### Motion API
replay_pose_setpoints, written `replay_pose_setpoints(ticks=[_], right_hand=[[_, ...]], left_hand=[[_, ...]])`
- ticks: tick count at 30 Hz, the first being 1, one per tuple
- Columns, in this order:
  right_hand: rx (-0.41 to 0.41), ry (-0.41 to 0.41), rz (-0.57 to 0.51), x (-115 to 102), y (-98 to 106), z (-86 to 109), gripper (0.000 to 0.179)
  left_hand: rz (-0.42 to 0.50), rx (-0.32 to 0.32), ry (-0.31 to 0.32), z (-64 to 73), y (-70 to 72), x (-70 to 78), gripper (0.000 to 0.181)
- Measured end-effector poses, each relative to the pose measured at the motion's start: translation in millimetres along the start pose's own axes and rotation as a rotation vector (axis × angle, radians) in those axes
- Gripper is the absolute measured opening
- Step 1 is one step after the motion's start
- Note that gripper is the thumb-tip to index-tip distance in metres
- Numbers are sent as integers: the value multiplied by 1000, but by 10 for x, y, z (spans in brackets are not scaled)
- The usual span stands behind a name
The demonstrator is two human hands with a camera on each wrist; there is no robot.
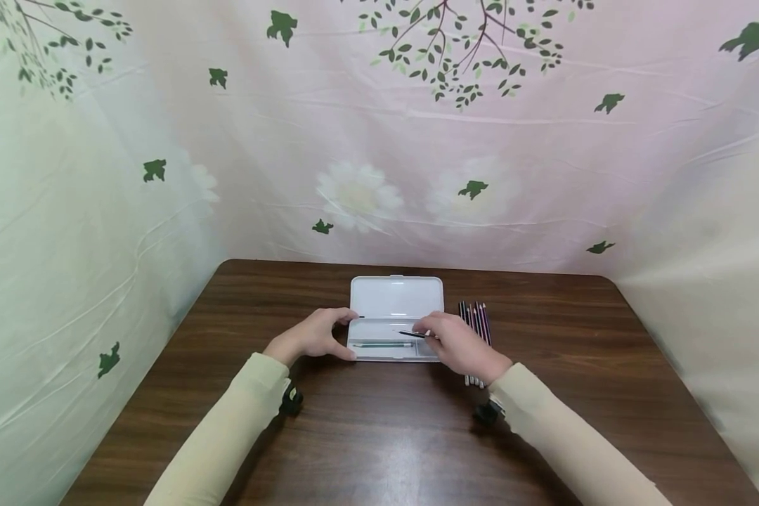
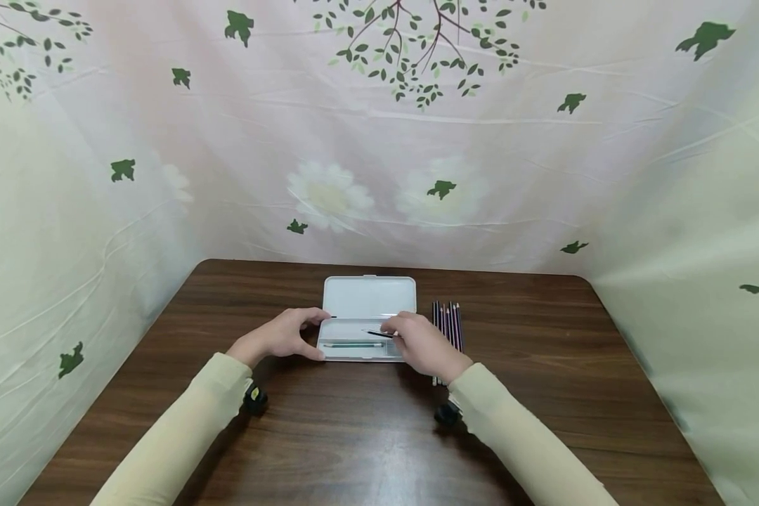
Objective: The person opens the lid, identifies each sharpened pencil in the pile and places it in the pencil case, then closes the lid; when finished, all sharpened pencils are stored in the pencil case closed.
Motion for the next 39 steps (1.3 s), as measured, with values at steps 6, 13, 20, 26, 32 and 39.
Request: replay_pose_setpoints(ticks=[6,13,20,26,32,39], right_hand=[[-52,28,-28,-188,-142,-141,26],[-122,59,-31,-351,-328,-249,23],[-112,92,-63,-442,-396,-335,23],[-107,97,-75,-472,-426,-385,23],[-93,94,-78,-451,-435,-385,22],[-93,25,-59,-305,-335,-267,18]], left_hand=[[5,-1,9,4,-3,-4,86],[7,-4,4,11,-2,2,85],[8,-7,-16,0,-2,3,84],[5,-7,-34,-10,6,3,84],[10,-4,-24,-8,9,10,84],[10,-3,2,16,2,16,84]])
Point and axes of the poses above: each hand's wrist, its own z-axis away from the middle knuckle, its own y-axis out of the back of the hand, x = y × z, the point moved 6 cm from there along -z, towards the middle knuckle, and after that the axes turned 15 degrees about z, right-handed, at the moved point
